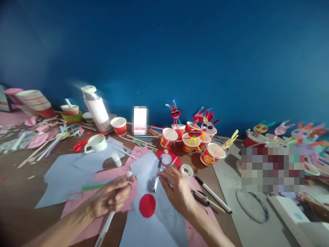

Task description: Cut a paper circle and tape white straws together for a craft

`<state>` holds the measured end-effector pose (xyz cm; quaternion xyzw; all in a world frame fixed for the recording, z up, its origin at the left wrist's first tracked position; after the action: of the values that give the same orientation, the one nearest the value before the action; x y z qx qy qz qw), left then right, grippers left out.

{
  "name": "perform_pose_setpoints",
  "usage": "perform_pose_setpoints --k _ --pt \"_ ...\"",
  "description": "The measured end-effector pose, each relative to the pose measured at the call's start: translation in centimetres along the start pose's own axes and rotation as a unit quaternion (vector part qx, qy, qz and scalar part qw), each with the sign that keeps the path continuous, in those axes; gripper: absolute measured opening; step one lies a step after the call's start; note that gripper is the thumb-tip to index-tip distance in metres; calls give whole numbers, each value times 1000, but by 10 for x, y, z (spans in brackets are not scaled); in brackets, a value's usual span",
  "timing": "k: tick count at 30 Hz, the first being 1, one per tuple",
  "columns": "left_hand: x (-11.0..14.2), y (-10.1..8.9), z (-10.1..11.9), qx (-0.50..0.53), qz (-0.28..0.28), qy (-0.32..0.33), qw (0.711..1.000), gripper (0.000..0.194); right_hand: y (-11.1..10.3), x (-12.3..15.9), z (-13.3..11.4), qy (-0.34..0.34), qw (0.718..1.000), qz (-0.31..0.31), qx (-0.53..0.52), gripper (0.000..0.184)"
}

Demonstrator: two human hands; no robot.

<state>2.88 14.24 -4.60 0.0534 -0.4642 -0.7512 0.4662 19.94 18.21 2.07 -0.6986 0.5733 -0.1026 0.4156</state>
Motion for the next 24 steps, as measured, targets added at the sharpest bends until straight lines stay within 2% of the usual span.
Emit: perform_pose_setpoints --k 2,5,9,18,24 --pt "0 0 -1 -6 4 4 1000 19 19 -3 -13 53 994 -34 -92 21" --pt "0 1 1 -13 15 15 1000 21 45 -5 -22 144 967 -57 -204 20" --pt "1 3 2 -10 21 19 1000 25 69 -4 -29 178 951 -69 -243 20" --pt "2 3 -1 -28 31 13 999 28 77 1 -31 172 936 -40 -306 19" --pt "1 4 -1 -40 22 13 999 33 73 1 -35 151 938 -4 -312 15"
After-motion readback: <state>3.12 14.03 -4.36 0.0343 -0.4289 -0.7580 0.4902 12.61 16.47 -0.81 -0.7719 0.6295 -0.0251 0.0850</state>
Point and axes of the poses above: each hand's wrist, its own x-axis away from the middle knuckle, its own y-axis out of the palm, z = x × y, the point moved 8 cm from there along -x, towards the middle knuckle, and after that the axes turned 7 degrees about z, right-handed, at the moved point
